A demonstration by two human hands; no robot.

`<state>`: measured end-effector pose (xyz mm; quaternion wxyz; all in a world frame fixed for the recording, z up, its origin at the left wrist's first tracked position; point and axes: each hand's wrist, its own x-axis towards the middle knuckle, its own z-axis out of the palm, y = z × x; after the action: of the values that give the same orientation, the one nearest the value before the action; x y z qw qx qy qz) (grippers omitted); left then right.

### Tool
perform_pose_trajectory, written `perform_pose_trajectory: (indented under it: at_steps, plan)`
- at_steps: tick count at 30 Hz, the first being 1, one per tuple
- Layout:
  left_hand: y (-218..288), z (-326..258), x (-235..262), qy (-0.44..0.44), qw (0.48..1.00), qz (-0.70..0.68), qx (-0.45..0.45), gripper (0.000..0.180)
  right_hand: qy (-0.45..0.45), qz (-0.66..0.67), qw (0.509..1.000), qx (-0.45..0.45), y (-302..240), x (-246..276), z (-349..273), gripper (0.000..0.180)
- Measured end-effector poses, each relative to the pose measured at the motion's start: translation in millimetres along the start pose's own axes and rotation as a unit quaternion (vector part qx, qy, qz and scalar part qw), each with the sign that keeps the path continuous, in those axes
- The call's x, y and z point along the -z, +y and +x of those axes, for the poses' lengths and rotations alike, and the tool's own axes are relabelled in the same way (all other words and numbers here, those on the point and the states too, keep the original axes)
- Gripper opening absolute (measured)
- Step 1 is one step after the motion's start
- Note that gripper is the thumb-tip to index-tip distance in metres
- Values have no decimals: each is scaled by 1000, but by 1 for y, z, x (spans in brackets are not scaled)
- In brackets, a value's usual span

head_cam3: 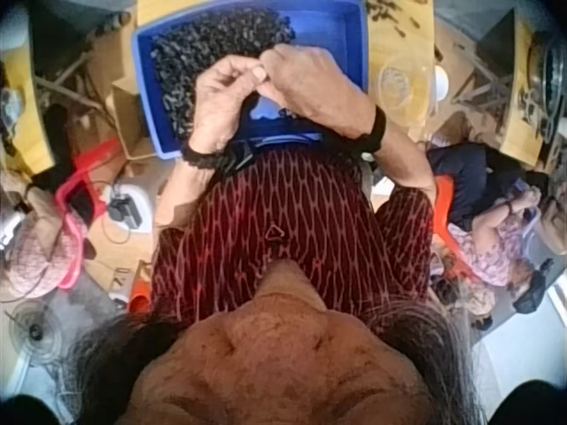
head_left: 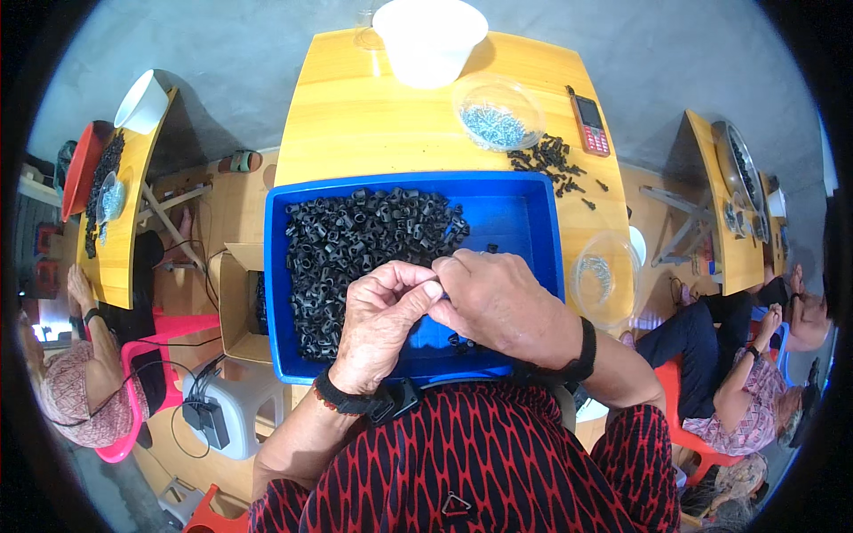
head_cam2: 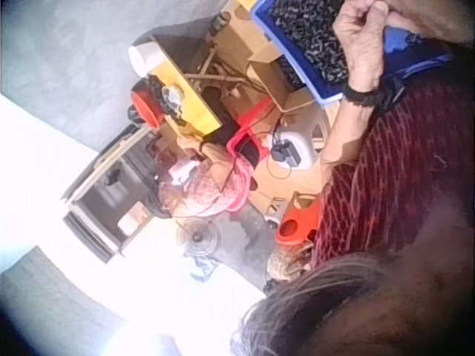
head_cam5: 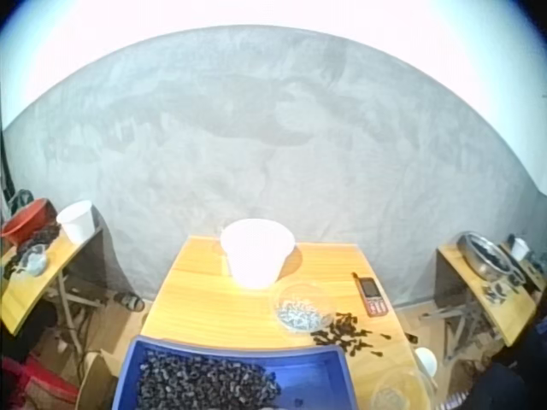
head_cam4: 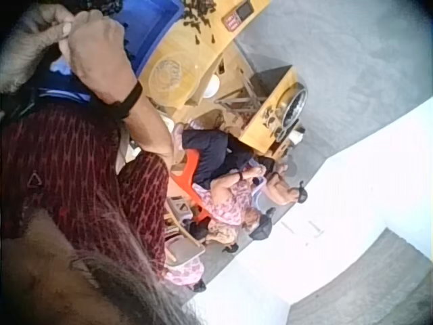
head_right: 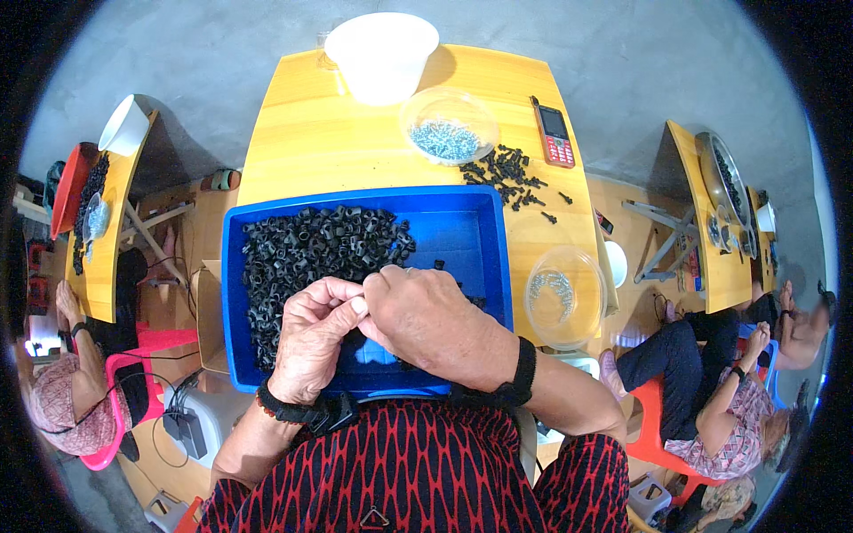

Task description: The recorder is sorting and inspecting small black plastic or rubber components from a blue tray on a table.

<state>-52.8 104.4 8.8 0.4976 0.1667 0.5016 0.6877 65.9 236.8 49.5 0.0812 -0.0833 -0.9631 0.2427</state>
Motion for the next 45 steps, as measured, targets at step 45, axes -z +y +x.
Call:
perform_pose_trajectory:
  at_steps: [45]
  plan:
    - [25,-85,133,314,875,-41,-366,25,-152,46,986,-44,24,-22,-8,12]
